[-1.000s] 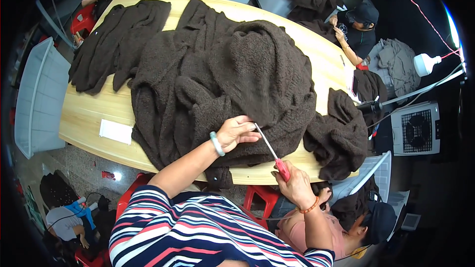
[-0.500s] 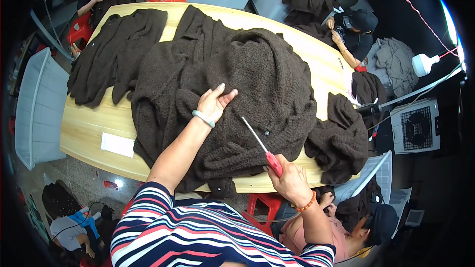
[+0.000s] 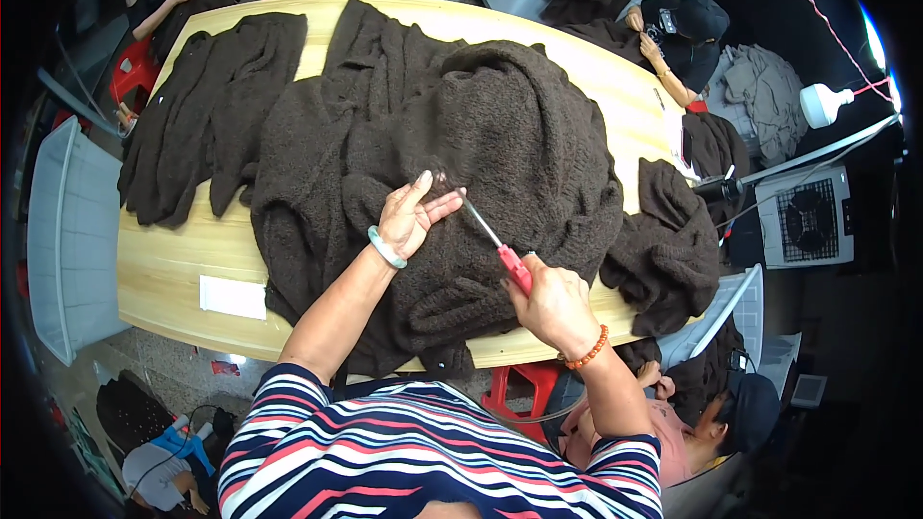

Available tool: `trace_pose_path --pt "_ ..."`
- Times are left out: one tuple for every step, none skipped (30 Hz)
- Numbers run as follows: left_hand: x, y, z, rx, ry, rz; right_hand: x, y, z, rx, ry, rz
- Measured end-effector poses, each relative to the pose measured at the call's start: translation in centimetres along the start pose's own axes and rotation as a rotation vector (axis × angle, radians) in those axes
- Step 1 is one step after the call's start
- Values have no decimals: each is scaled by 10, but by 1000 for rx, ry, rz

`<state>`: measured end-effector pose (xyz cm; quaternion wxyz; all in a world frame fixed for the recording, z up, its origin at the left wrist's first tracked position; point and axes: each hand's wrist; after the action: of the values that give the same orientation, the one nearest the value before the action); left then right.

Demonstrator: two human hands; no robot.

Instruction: Trim excess threads from dark brown garments using scissors.

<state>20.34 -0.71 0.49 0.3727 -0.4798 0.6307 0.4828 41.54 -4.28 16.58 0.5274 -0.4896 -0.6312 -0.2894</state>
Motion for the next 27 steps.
trace_pose_path --pt "-4 -1 0 14 53 29 -3 0 -2 -16 1 3" --pt "7 -2 3 6 -9 5 -6 -3 -7 32 -2 -15" --pt "12 -2 6 16 17 40 -9 -4 -12 70 -4 -33" --pt "24 1 9 -4 -41 99 -10 -4 -16 121 -26 37" --pt "34 3 10 -31 -100 161 -8 -6 -19 133 -66 65" --pt "24 3 9 -57 -12 321 -13 1 -20 119 -20 121" --pt "11 4 6 -88 71 484 -18 10 -24 107 30 176" --pt "8 8 4 -168 109 738 -17 15 -29 89 50 184" --pt "1 10 -1 -258 42 1020 -18 24 -34 27 106 217" --pt "-36 10 -16 -539 -11 1375 -16 33 -42 -23 166 251" --pt "-72 4 -27 -838 -66 1707 -22 44 -49 -35 185 259" --pt "-95 1 -27 -855 -257 1819 -30 55 -55 -87 228 300" --pt "-112 -6 -26 -868 -447 1929 -38 66 -60 -131 269 344" --pt "-129 -22 -27 -828 -478 2097 -45 76 -65 -162 259 372" --pt "-140 -39 -19 -738 -549 2118 -49 84 -69 -149 273 382" --pt "-149 -58 -6 -652 -546 2200 -53 93 -73 -163 266 371" --pt "-156 -74 10 -562 -542 2284 -55 101 -76 -176 261 365" --pt "-157 -84 31 -541 -484 2353 -54 109 -80 -174 276 384" --pt "-157 -92 55 -521 -416 2423 -54 117 -82 -154 290 396" --pt "-160 -94 77 -471 -321 2522 -53 127 -85 -165 316 418" --pt "-158 -91 102 -449 -227 2582 -53 137 -88 -177 340 438" --pt "-157 -84 123 -402 -167 2626 -54 148 -91 -192 339 446" --pt "-162 -77 137 -325 -88 2646 -56 159 -95 -187 347 458" --pt "-165 -63 148 -188 -39 2659 -58 168 -98 -177 353 452" --pt "-155 -47 162 -123 -26 2708 -60 174 -100 -167 357 443" --pt "-145 -28 179 16 -66 2653 -62 181 -103 -183 328 430" --pt "-140 -21 184 12 -57 2665 -68 188 -106 -173 330 440"
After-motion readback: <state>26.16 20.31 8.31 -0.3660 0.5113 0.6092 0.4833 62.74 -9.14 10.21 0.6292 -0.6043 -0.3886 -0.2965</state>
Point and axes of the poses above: each hand's wrist, its own z-axis towards the middle knuckle, its own x-axis out of the back of the hand, y = z × x, and after that the axes turned 9 degrees about -z, right-handed
